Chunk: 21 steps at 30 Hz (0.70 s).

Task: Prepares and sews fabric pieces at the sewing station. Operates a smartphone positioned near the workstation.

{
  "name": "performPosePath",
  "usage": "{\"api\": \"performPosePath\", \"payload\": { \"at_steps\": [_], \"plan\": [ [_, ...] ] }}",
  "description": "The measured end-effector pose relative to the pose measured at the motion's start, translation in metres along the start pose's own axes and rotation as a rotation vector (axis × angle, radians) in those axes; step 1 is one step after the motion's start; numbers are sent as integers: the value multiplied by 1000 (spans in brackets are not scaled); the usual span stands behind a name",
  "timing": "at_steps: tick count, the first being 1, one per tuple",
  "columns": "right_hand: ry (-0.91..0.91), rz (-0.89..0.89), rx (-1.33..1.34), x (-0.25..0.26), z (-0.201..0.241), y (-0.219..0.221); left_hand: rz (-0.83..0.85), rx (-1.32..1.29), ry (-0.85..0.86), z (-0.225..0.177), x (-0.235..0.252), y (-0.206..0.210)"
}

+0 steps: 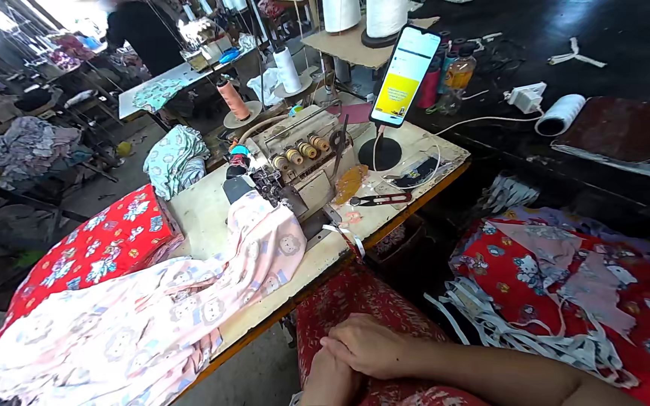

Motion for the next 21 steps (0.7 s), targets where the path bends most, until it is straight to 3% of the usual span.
{"api": "performPosePath", "payload": {
  "at_steps": [5,11,21],
  "plan": [
    [-54,-87,-62,-3,-1,-5,-31,118,54,-11,6,-1],
    [-58,-116,-89,-8,-7,-5,79,74,26,-14,8,9],
    [-30,-157,-97,-11,-9,-9,61,83,45,-16,11,13]
  ]
}}
Point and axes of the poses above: each hand's wrist, its own x-axis towards the middle knuckle, its own y-axis out of the palm, z = x × y, the point moved 9 cm from there along x, towards the middle knuckle, and after that the axes turned 9 degrees about x, right-handed, at the moved point
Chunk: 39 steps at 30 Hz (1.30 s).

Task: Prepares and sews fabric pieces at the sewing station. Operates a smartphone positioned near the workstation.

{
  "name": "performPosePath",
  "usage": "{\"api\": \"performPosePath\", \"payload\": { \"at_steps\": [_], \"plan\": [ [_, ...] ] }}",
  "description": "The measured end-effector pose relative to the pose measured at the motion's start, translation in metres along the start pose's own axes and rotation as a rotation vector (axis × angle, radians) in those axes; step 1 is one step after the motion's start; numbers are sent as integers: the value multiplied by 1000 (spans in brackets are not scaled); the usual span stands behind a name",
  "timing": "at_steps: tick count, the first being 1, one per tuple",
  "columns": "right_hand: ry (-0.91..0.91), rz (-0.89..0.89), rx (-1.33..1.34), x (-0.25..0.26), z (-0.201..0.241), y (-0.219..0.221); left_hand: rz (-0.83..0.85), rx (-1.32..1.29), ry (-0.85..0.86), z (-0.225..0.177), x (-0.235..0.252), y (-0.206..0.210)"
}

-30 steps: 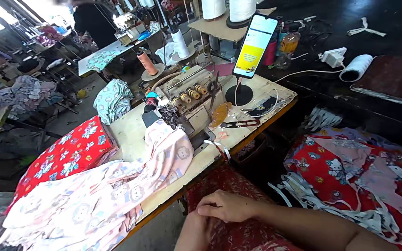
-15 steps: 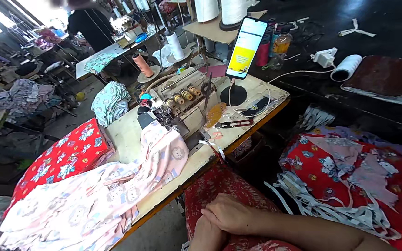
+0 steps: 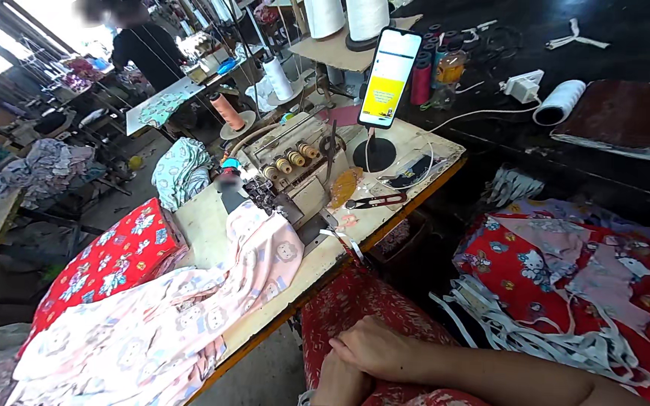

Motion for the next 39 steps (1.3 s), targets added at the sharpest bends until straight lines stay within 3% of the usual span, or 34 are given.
{"api": "performPosePath", "payload": {
  "at_steps": [10,20,24,27,31,35,39],
  "plan": [
    [23,4,-14,3,2,2,6,-35,17,3,1,3],
    [183,110,8,7,3,4,335,-43,-140,11,3,22],
    [213,125,12,7,3,4,205,-11,-120,20,0,43],
    [223,135,6,7,2,5,307,-36,-151,20,0,45],
    [202,116,15,8,-2,7,217,3,-135,21,-1,49],
    [181,96,7,7,-6,6,302,-1,-161,19,2,50],
    [165,94,-40,4,-4,4,267,33,-149,13,4,44]
  ]
}}
Point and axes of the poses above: each hand's wrist, its own x-axis towards the middle knuckle, its own y-axis out of the palm, z = x × y, the point moved 9 cm from there along x, towards the middle knuckle, and after that the axes turned 9 degrees about x, right-handed, at the moved point
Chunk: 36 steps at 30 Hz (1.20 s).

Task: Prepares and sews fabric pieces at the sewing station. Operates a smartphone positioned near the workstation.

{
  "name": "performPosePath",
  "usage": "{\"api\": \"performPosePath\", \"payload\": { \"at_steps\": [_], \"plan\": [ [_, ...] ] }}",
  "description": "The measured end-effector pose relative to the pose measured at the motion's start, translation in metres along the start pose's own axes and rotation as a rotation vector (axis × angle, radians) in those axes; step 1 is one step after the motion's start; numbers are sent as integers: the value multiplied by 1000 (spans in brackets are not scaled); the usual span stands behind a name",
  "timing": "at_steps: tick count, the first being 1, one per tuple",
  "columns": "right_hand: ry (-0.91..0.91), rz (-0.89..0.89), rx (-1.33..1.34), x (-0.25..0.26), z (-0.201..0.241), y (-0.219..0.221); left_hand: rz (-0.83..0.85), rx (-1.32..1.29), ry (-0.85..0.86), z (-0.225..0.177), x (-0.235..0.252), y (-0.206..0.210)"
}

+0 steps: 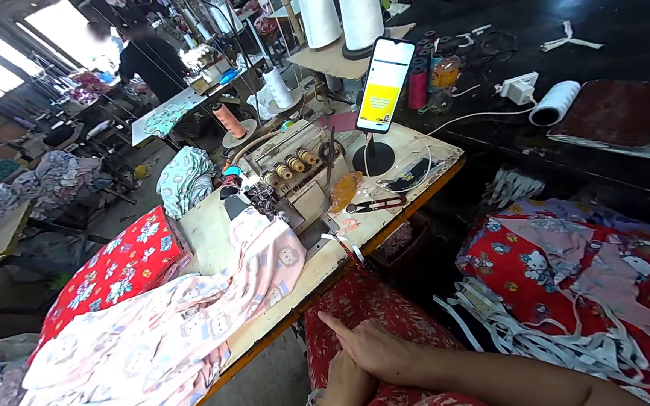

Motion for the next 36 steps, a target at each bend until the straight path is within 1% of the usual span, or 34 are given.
{"api": "performPosePath", "payload": {
  "at_steps": [2,5,6,7,8,9,10,11,13,14,15,17,18,20,22,24,28,30,33,34,36],
  "plan": [
    [-17,-5,-28,0,0,1,71,-41,-19,-4,-2,-8],
    [-66,-23,-68,0,3,2,19,-44,-22,-5,-5,-12],
    [-138,-111,-104,-2,6,1,6,-33,-27,-5,-6,-13],
    [-269,-302,-151,-6,11,-4,10,-19,-41,-3,-6,-15],
    [-458,-595,-194,-13,17,-13,12,-21,-59,0,-6,-18],
    [-573,-786,-183,-19,21,-23,-6,-56,-69,5,-4,-23],
    [-588,-839,-107,-20,22,-36,-43,-134,-73,10,-2,-33],
    [-527,-776,48,-16,20,-51,-98,-250,-45,15,1,-48],
    [-310,-431,430,0,10,-71,-185,-555,91,20,4,-90],
    [-254,-290,585,5,7,-73,-216,-665,132,23,4,-114],
    [-234,-183,711,6,6,-73,-251,-706,137,30,2,-135],
    [-274,-105,874,6,9,-78,-339,-718,96,51,1,-167],
    [-295,-84,916,4,10,-84,-367,-758,79,63,1,-175],
    [-313,-98,910,1,10,-95,-390,-899,64,82,1,-178],
    [-323,-104,846,3,10,-104,-373,-1016,39,96,2,-173],
    [-312,-103,774,7,12,-108,-328,-1050,24,104,1,-166],
    [-302,-180,643,20,18,-117,-239,-977,11,124,-6,-160],
    [-302,-168,616,28,22,-116,-225,-936,-20,139,-8,-162],
    [-301,-89,599,43,35,-108,-283,-886,-18,153,-7,-181],
    [-314,-99,609,49,40,-109,-321,-851,4,156,-6,-193],
    [-379,-208,636,62,51,-123,-415,-747,41,164,2,-220]
  ]
}}
Point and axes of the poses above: each hand's wrist, its own x-axis towards the middle knuckle, its own y-axis out of the palm, z = x × y, the point moved 9 cm from there along x, towards the middle knuckle, and after that the axes turned 9 degrees about x, right-handed, at the moved point
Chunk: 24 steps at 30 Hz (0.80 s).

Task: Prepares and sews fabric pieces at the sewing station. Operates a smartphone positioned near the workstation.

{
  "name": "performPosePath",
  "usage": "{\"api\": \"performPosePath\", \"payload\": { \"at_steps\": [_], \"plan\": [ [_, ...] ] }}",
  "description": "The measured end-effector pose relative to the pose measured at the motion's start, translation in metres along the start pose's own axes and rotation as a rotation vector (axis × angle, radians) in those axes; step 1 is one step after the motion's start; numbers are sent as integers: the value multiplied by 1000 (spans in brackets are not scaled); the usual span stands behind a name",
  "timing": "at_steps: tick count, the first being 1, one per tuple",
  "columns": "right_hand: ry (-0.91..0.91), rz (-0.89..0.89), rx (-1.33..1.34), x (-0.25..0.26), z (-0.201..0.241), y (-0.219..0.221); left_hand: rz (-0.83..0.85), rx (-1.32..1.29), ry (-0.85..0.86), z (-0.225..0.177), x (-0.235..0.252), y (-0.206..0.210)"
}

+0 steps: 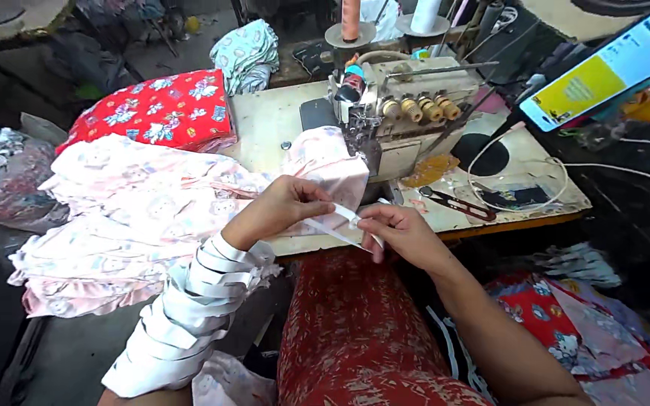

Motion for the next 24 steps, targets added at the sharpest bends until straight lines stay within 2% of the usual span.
{"api": "performPosePath", "payload": {
  "at_steps": [2,4,7,10,12,16,20,24],
  "plan": [
    [-70,-137,-15,24,4,-13,-66,97,106,-1,31,-20],
    [-47,-276,11,50,-4,-27,-97,135,149,6,69,-30],
    [41,-352,0,63,-31,-37,-33,270,207,32,109,-15],
    [86,-303,-68,32,-57,-32,63,313,314,29,94,10],
    [61,-328,-52,18,-62,-29,114,308,326,22,81,19],
    [-99,-365,-48,25,-35,-27,15,315,429,6,84,9],
    [-132,-460,-53,41,-44,-37,-72,391,333,21,99,3],
    [-132,-449,-47,33,-61,-33,40,325,252,27,93,12]
  ]
}}
Point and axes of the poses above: each hand's wrist, its own x-axis towards the middle knuckle, its own y-axis out of the palm, z = x × y, the point moved 9 cm from there along x, towards the middle knuckle, and after that the axes turned 9 degrees about x, right-handed, at the moved point
